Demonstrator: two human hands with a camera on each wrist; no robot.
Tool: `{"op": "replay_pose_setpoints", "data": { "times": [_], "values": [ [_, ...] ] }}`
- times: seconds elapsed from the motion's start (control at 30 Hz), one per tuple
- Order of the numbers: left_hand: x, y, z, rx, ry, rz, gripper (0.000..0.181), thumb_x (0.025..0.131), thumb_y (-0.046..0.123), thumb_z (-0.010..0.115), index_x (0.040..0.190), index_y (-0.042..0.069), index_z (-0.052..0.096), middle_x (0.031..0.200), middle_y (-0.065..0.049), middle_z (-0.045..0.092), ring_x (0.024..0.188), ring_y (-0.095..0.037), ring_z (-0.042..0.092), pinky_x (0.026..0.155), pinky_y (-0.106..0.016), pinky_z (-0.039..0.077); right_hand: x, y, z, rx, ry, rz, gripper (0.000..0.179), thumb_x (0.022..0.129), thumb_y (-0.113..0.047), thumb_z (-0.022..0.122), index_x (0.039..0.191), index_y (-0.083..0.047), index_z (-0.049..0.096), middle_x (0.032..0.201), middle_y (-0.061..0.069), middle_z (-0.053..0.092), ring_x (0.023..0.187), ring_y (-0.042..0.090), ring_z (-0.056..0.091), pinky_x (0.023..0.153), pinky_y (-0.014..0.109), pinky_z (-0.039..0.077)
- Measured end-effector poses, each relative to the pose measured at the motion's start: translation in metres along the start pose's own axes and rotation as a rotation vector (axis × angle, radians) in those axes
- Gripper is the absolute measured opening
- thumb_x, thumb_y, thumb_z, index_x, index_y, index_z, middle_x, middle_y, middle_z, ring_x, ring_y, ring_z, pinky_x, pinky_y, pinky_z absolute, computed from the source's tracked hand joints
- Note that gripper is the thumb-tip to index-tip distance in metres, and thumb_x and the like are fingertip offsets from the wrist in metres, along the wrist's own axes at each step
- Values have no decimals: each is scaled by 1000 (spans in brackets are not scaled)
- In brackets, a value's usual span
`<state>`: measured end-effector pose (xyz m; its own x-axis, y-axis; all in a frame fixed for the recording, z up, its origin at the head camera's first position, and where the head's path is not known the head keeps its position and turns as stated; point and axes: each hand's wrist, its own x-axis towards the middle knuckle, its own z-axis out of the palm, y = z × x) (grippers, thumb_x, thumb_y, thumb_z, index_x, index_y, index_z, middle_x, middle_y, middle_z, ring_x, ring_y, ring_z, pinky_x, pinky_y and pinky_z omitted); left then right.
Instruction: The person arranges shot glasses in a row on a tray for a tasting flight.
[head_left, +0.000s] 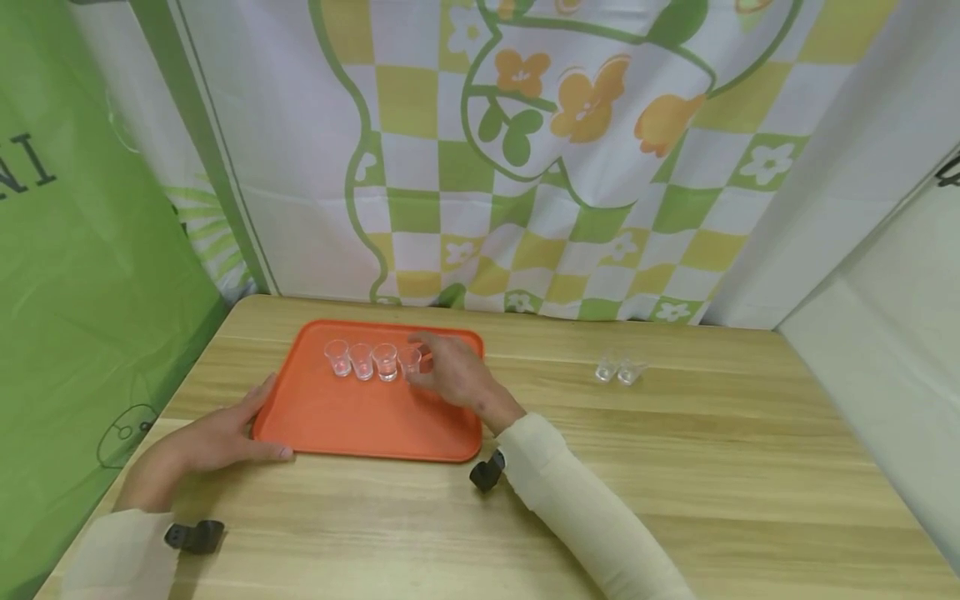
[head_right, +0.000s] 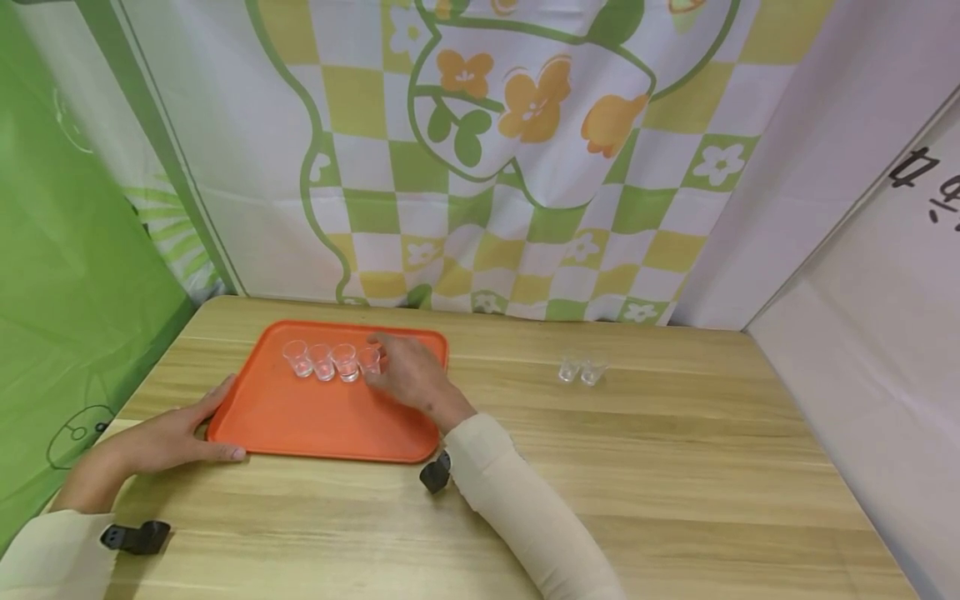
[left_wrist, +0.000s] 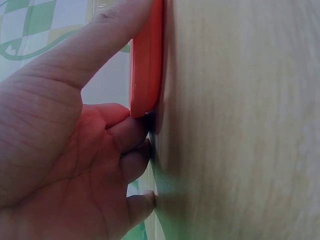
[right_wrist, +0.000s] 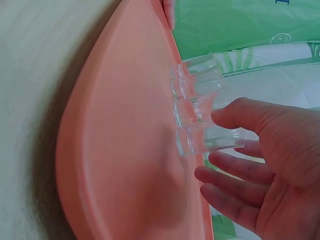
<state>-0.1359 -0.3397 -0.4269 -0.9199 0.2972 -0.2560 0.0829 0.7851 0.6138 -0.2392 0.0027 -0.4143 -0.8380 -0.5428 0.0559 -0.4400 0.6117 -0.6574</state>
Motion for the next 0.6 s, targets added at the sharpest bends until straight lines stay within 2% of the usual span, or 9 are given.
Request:
{"op": "replay_pose_setpoints", "data": {
  "times": [0.27,0.6],
  "values": [
    [0,0,0,3,3,0,119,88,46,80,164,3,0,158,-45,7,140,-67,18,106,-79,22,-4,4,-3,29,5,-18,59,93,-16,79,145,-5,55,125,9,69,114,23,67,91,31,55],
    [0,-1,2,9,9,4,119,88,47,80,165,5,-1,158,-45,8,139,-67,18,105,-80,22,-18,11,-12,42,29,-36,59,94,-14,78,147,-3,54,135,13,65,119,31,65,98,42,53]
  ]
}}
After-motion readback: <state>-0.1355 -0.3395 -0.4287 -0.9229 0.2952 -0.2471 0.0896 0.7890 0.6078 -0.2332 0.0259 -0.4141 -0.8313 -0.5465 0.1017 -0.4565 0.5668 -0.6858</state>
